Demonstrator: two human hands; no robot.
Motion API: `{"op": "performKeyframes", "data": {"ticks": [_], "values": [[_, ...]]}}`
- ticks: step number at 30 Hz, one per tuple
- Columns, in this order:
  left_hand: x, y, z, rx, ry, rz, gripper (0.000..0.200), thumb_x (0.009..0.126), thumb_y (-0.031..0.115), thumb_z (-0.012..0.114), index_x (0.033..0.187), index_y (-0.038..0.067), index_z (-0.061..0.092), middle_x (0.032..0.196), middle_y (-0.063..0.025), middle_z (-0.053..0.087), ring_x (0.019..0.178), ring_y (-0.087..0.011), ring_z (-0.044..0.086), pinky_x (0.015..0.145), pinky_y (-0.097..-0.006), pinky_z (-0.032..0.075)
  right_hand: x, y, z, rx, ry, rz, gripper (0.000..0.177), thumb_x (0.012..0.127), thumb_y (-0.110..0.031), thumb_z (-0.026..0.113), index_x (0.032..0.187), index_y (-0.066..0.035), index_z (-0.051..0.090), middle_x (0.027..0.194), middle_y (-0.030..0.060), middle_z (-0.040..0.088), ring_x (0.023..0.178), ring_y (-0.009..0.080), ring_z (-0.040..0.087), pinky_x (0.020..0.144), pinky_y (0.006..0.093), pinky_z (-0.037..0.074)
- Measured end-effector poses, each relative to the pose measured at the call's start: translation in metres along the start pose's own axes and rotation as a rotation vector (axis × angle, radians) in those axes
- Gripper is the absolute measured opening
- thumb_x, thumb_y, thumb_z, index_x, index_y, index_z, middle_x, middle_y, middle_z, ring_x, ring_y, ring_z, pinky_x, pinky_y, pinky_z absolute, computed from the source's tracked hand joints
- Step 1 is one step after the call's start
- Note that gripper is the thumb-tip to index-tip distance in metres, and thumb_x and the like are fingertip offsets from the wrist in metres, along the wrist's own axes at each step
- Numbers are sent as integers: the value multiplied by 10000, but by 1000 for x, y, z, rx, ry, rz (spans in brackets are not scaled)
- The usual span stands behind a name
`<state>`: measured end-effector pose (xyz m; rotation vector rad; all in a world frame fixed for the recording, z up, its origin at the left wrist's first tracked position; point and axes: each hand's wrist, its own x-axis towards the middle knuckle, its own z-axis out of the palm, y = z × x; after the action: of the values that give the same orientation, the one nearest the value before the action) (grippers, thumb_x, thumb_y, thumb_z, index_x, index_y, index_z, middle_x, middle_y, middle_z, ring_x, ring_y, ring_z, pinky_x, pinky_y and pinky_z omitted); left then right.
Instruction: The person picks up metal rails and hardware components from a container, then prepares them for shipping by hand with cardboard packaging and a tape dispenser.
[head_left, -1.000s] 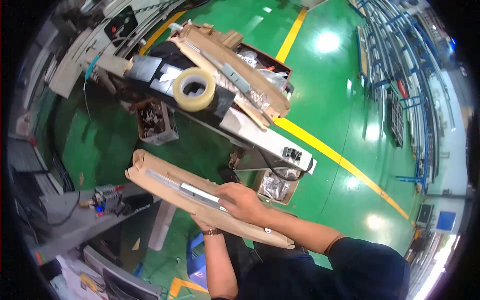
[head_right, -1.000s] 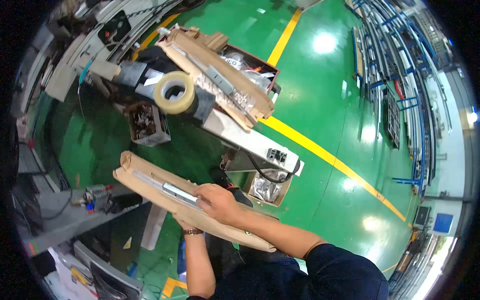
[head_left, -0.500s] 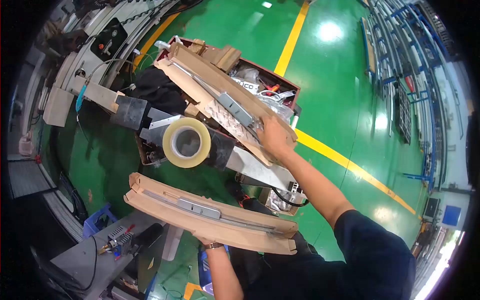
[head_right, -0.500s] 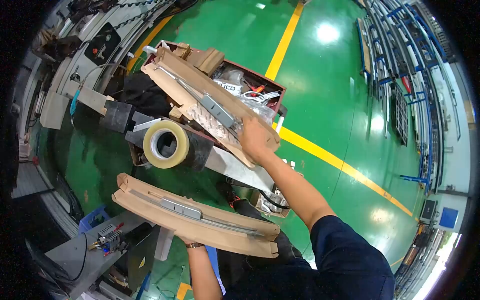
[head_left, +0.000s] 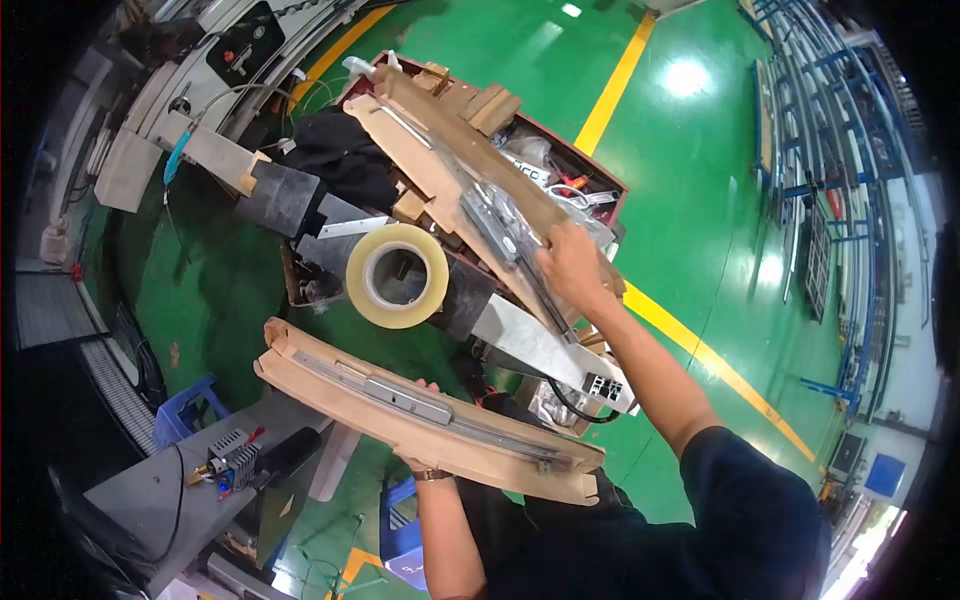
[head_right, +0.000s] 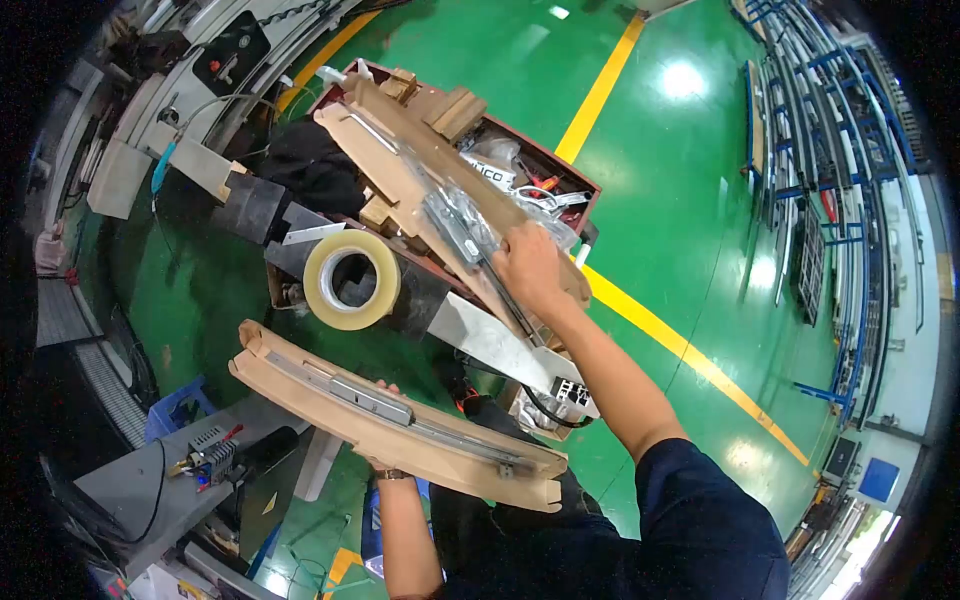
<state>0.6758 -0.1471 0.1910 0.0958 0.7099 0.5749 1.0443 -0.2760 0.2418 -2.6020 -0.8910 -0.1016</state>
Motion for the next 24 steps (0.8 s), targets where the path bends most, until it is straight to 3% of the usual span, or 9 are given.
{"op": "performKeyframes", "data": {"ticks": [3, 6, 9, 12, 13, 16, 17, 21, 24], "values": [[-4, 1, -4, -47, -56, -36, 685, 1089, 545, 410, 1563, 51, 397, 1508, -219, 532, 1327, -401, 581, 1092, -547, 526, -5, -5, -3, 225, 76, 76, 208, 923, -200, 598, 969, 1, 572, 905, 251, 701, 869, 460, 681, 765, 575, 496], [-7, 2, -8, -64, -75, -53, 680, 1083, 556, 419, 1548, 59, 429, 1504, -223, 536, 1318, -415, 584, 1080, -554, 529, -1, -12, -15, 202, -194, 427, 214, 936, -184, 595, 1042, -4, 551, 977, 259, 694, 910, 448, 673, 793, 540, 510], [-11, 2, -8, 5, -35, -38, 688, 1073, 577, 422, 1534, 67, 457, 1486, -233, 552, 1297, -431, 598, 1074, -564, 526, -1, 8, -1, 364, -98, 460, 281, 932, -226, 657, 1089, -9, 573, 977, 225, 714, 890, 412, 688, 815, 505, 527], [-14, 3, -11, -2, -53, -51, 698, 1066, 590, 425, 1532, 72, 465, 1465, -249, 565, 1275, -447, 607, 1083, -569, 517, 1, 22, 13, 548, -98, 470, 414, 912, -272, 723, 1198, -5, 588, 949, 179, 734, 882, 315, 711, 828, 443, 540], [-14, 3, -12, -4, -38, -51, 701, 1064, 593, 427, 1532, 73, 464, 1459, -251, 568, 1272, -448, 609, 1083, -569, 516, 3, 23, 21, 450, -53, 410, 508, 880, -273, 780, 1272, 9, 624, 963, 146, 754, 879, 219, 712, 819, 377, 548], [-17, 2, -10, -10, -4, -54, 707, 1059, 597, 433, 1534, 74, 462, 1444, -256, 577, 1261, -452, 615, 1079, -568, 518, 11, 16, 12, 573, -308, 381, 487, 860, -252, 799, 1248, 17, 679, 1024, 158, 765, 898, 215, 719, 832, 372, 551], [-18, 2, -8, -13, -1, -54, 707, 1058, 595, 435, 1535, 73, 461, 1439, -256, 580, 1257, -453, 617, 1073, -565, 522, 20, 14, 3, 574, -436, 429, 447, 859, -284, 761, 1212, -12, 728, 1068, 198, 770, 909, 303, 742, 858, 423, 556], [-19, 0, -8, 62, 118, 5, 708, 1052, 590, 447, 1537, 74, 454, 1407, -256, 600, 1235, -453, 629, 1054, -560, 534, 50, -3, -33, 88, -128, 171, 429, 857, -308, 649, 1187, -55, 753, 1008, 250, 749, 922, 424, 724, 849, 493, 553], [-20, 2, -2, 23, 89, -27, 706, 1048, 588, 457, 1530, 72, 460, 1388, -260, 608, 1216, -455, 637, 1050, -562, 536, 79, -12, -69, 146, -282, 257, 397, 833, -309, 663, 1121, -60, 777, 923, 241, 752, 905, 423, 726, 848, 498, 552]]}}
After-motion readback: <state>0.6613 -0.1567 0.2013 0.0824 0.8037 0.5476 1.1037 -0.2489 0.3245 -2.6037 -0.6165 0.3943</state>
